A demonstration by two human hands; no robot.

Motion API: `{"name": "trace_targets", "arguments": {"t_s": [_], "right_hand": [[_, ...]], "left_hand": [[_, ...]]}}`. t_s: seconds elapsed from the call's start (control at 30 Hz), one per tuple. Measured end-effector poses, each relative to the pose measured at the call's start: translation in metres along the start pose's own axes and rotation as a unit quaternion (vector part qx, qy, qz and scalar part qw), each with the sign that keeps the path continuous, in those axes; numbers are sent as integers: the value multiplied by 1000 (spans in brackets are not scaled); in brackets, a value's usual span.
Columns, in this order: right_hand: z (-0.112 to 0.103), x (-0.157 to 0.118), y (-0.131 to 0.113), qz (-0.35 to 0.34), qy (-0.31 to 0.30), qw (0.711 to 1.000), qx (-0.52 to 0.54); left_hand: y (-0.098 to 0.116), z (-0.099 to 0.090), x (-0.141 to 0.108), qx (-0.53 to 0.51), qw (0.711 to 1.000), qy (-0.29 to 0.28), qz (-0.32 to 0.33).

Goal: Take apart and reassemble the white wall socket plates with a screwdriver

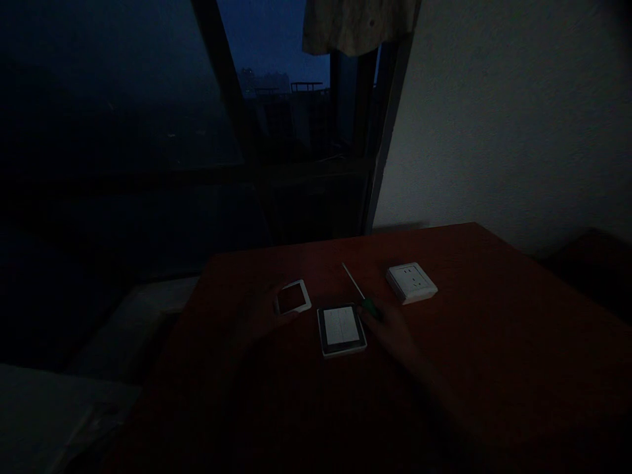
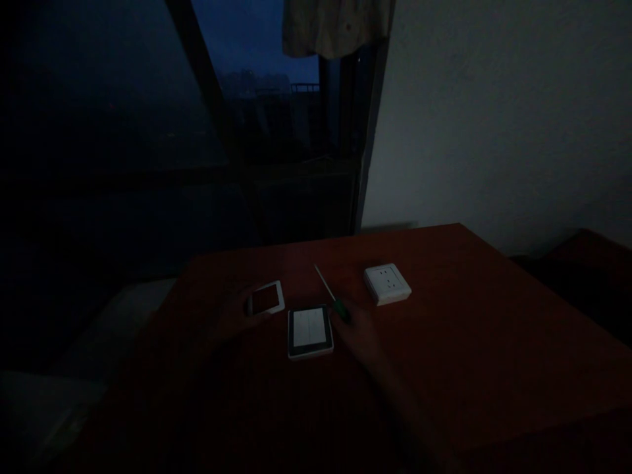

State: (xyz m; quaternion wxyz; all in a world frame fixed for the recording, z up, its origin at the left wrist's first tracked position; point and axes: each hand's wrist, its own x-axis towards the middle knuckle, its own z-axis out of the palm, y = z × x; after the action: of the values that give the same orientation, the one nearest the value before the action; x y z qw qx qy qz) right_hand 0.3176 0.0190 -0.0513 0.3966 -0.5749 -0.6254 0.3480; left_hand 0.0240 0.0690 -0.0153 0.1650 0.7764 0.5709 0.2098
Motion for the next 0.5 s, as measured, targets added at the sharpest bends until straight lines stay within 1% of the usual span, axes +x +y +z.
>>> {"name": "trace_targets", "arguments": {"t_s": [0.07,0.17,0.2,0.3,0.33,0.4,0.5], "right_hand": [[0,0,1,2,0,1000,3],[1,0,4,5,-2,1000,7],[1,0,4,5,-2,1000,7],[0,-1,4,5,4,1000,7],[0,-1,4,5,7,1000,7],[0,-1,2,4,10,1000,8],[0,-1,0,3,6,1000,13]], "left_hand": [[12,1,-4,-47,999,7,-9],[37,7,-14,-103,994,-23,-8],[46,11,-17,-116,992,-46,8],[70,24,-26,-101,990,-72,65],[75,29,-28,-92,990,-76,74],[81,38,-31,-83,991,-84,70],[82,48,-34,-91,991,-91,47]]}}
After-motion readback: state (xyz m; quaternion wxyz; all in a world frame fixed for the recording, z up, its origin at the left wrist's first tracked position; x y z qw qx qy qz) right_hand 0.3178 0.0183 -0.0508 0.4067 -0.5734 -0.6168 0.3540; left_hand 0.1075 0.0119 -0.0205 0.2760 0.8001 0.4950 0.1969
